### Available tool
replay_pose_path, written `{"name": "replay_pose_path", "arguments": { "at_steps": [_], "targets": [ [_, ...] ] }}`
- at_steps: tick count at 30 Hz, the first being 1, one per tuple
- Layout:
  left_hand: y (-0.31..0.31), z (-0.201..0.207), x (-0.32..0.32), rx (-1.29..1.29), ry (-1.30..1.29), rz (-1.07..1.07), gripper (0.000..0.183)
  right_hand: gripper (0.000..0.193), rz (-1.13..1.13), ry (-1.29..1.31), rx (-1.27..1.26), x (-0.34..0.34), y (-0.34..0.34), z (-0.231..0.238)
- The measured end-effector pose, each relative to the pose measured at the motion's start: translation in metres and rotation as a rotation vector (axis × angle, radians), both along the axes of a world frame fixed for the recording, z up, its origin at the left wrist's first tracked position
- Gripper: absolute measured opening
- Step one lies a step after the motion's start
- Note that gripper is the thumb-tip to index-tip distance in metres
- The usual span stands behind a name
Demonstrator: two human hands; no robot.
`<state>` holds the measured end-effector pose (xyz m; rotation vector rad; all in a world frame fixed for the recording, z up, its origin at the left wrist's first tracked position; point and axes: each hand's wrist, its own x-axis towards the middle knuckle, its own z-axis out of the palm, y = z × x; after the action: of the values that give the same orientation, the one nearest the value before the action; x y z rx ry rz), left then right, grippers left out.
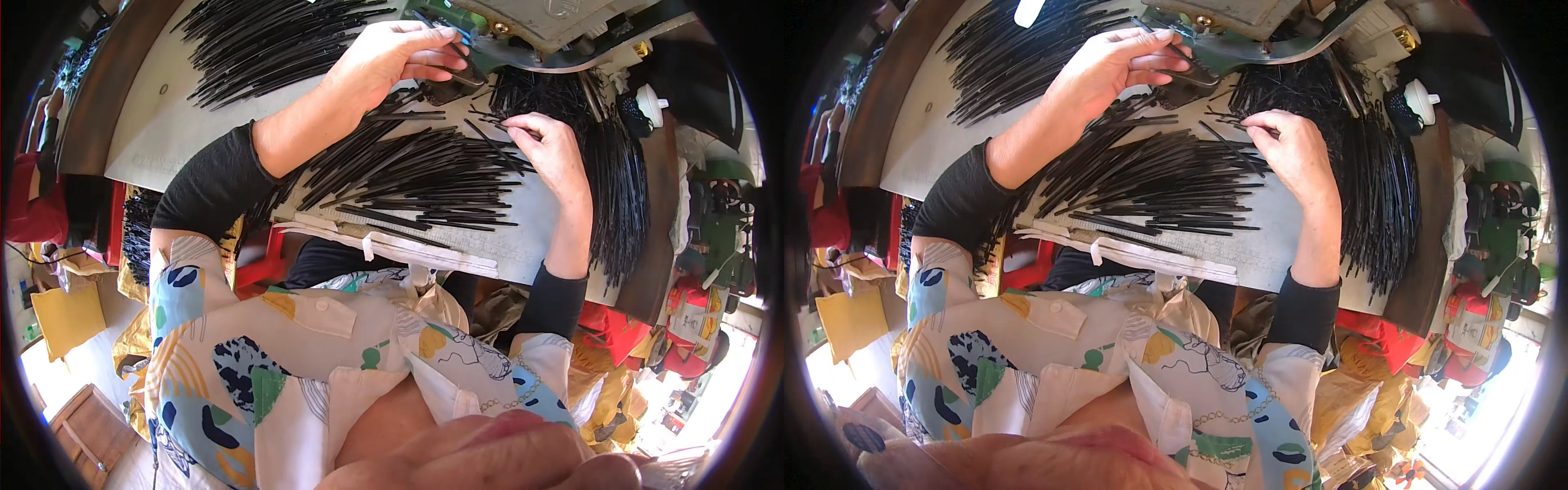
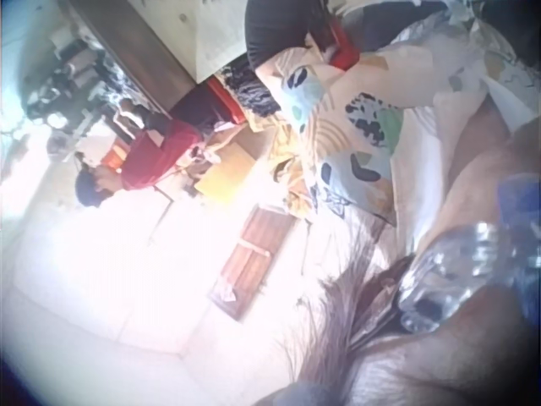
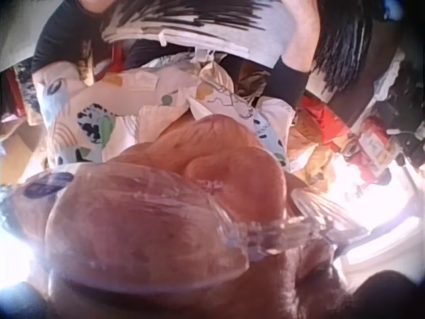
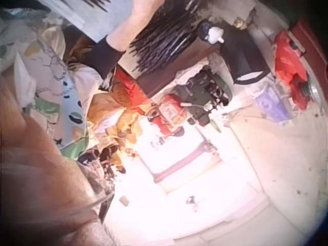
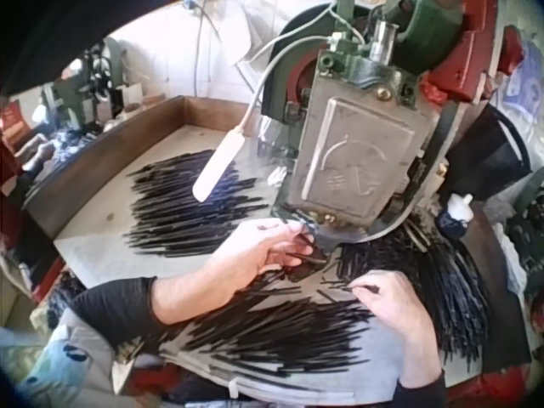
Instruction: The person picks up umbrella ribs from the table by hand, inserts them into a machine fixture to assemble the components, and stacks the finished ribs into piles.
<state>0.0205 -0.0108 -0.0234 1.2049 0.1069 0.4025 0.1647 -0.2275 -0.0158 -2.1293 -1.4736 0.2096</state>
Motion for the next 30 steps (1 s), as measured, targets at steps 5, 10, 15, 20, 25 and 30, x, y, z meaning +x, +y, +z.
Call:
{"name": "replay_pose_path", "arguments": {
  "at_steps": [5, 10, 15, 20, 25, 30],
  "targets": [
    [0.005, -0.006, -0.002, -0.016, -0.037, 0.029, 0.027, 0.021, -0.093, 0.549, -0.061, -0.013, 0.005, 0.013],
    [0.004, -0.007, 0.002, -0.036, -0.024, 0.048, 0.025, 0.025, -0.105, 0.715, 0.080, -0.031, 0.012, 0.021],
    [0.006, -0.009, 0.002, -0.057, -0.016, 0.055, 0.025, 0.027, -0.109, 0.753, 0.136, -0.038, 0.017, 0.021],
    [0.009, -0.011, 0.001, -0.058, -0.020, 0.042, 0.025, 0.026, -0.097, 0.748, 0.153, -0.042, 0.021, 0.021],
    [0.007, -0.010, 0.002, -0.035, -0.012, 0.043, 0.026, 0.025, -0.092, 0.748, 0.154, -0.041, 0.020, 0.019],
    [0.007, -0.009, 0.000, -0.046, 0.002, 0.051, 0.026, 0.025, -0.080, 0.761, 0.166, -0.041, 0.021, 0.017]
  ]
}}
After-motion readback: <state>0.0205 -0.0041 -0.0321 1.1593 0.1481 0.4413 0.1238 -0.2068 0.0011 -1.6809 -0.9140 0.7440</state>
